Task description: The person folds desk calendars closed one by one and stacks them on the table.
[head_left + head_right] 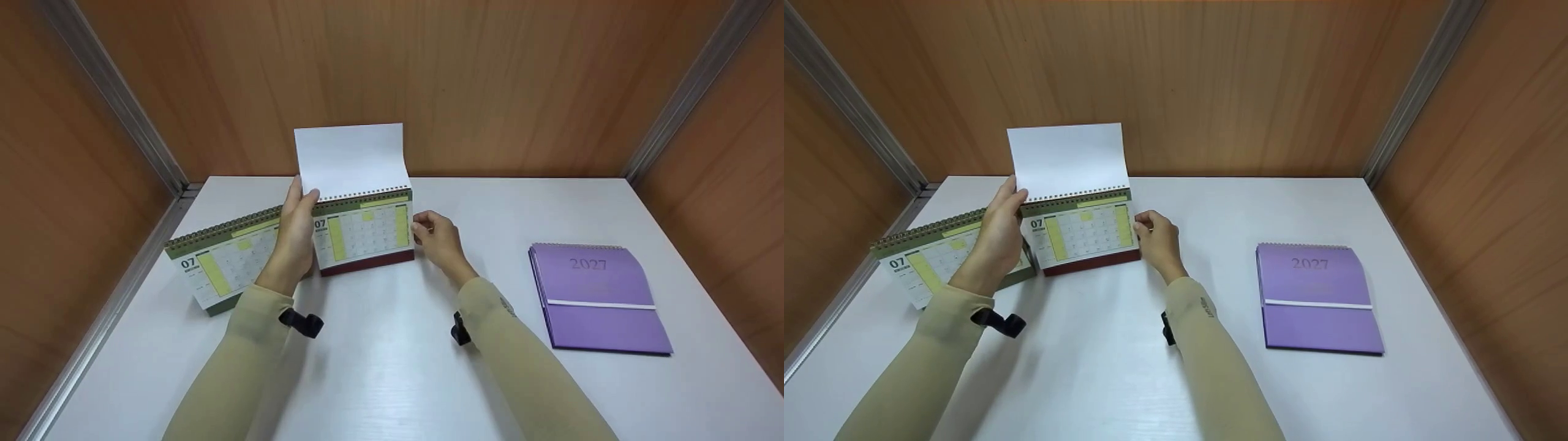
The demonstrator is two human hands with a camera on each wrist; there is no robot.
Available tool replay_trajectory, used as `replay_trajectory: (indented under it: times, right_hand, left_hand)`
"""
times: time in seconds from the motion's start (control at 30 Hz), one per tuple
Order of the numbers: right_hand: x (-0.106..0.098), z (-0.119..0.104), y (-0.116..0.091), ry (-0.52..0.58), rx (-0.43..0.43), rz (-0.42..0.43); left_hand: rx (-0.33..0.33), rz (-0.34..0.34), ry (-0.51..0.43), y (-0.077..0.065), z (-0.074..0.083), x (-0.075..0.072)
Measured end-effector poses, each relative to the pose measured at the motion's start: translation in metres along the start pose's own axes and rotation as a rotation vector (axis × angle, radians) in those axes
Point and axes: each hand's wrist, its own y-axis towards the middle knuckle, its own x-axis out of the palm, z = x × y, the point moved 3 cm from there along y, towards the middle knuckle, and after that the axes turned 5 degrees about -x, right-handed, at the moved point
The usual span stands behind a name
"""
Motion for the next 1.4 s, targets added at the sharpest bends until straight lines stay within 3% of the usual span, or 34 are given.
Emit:
replay_trajectory:
  times: [0.8, 1.4]
  right_hand:
    - [-0.002, 0.000, 0.001, 0.011, 0.035, -0.011]
    - [-0.004, -0.001, 0.001, -0.014, 0.062, -0.036]
  left_hand:
    - [-0.005, 0.023, 0.052, -0.024, 0.007, -0.002]
    - [-0.027, 0.009, 0.065, -0.041, 0.004, -0.004]
